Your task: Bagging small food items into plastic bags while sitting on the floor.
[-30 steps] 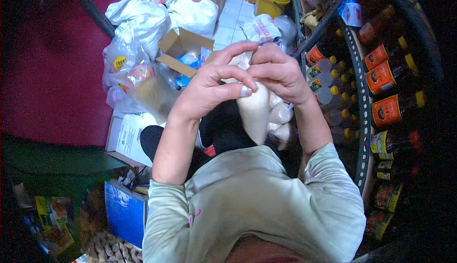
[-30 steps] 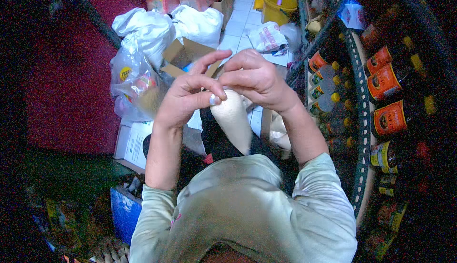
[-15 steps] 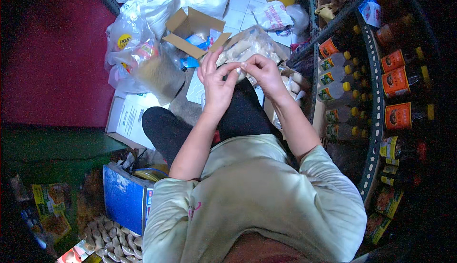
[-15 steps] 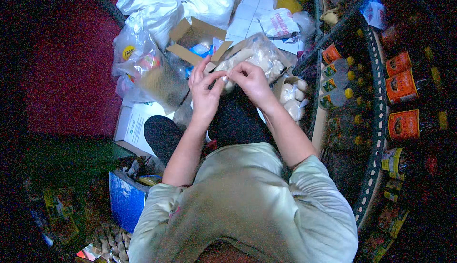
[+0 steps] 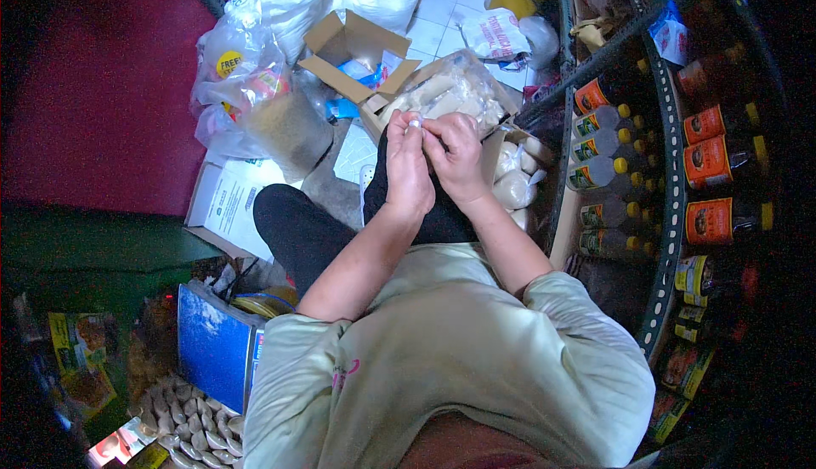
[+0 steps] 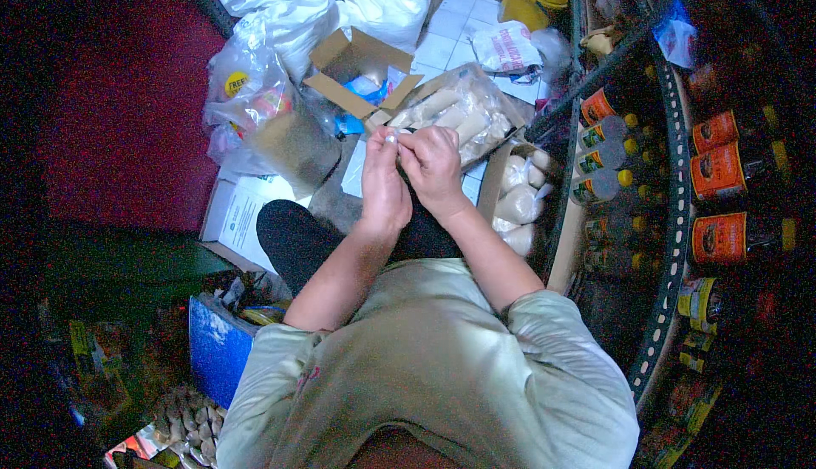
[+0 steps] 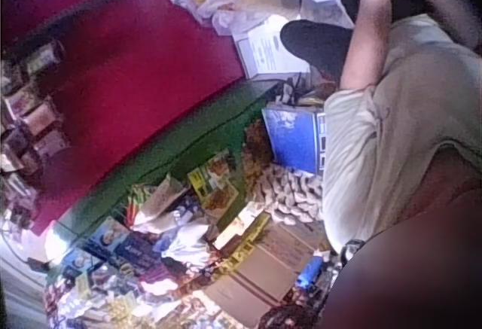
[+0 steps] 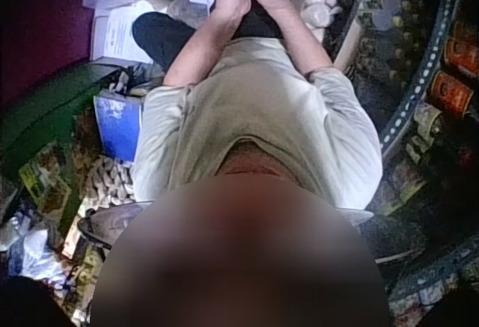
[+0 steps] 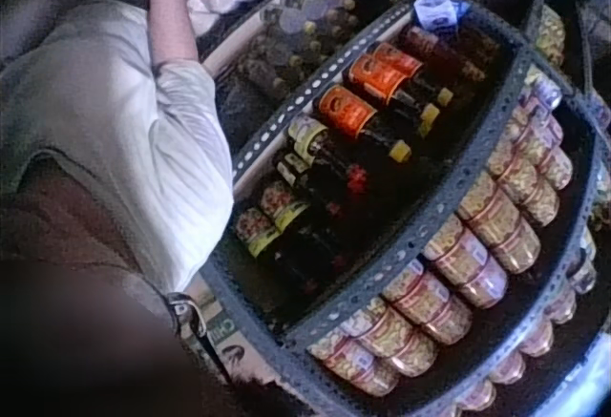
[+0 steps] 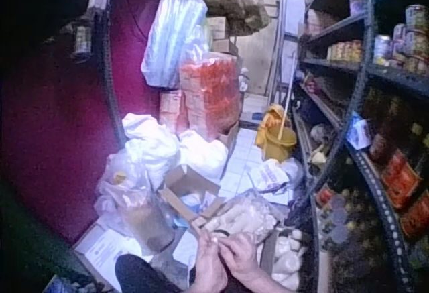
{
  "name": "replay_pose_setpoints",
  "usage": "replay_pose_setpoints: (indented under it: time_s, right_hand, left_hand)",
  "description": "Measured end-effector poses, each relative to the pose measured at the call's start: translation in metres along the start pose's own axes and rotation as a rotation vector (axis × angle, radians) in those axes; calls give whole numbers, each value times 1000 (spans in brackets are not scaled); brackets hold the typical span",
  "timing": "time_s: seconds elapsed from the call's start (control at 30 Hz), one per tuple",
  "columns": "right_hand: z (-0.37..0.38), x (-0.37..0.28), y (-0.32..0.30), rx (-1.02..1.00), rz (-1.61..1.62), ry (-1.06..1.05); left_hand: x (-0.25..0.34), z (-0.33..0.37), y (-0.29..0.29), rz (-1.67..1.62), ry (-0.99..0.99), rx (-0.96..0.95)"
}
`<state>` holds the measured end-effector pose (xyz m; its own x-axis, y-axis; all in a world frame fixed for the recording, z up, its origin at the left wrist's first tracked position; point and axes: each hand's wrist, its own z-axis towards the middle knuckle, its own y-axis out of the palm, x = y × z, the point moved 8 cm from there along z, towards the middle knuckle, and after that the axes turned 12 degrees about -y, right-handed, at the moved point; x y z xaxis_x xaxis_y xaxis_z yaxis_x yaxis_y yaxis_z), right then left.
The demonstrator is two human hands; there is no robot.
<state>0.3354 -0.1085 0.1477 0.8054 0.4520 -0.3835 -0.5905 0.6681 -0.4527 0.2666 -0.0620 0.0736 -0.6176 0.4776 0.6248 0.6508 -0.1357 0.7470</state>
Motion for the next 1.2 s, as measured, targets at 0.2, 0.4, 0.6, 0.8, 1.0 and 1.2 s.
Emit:
replay_pose_setpoints:
  time_s: [0.2,0.4,0.6,0.8,1.0,1.2]
  right_hand:
    - [-2,4,-1,49,-38,-4]
    - [-3,23,-9,0,-66,81]
    - [-16,47,-17,-38,20,223]
    - [-23,54,-18,-15,159,329]
    - [-21,35,-29,28,-9,168]
    - [-14,33,-25,16,-21,155]
  left_hand:
    - [-2,-3,-7,36,-51,44]
    - [33,2,-2,741,376,140]
    - [23,14,18,975,428,-24]
    - [-6,32,19,404,-38,-280]
    - [-13,34,13,303,-84,-179]
    - [-11,33,12,300,-44,-141]
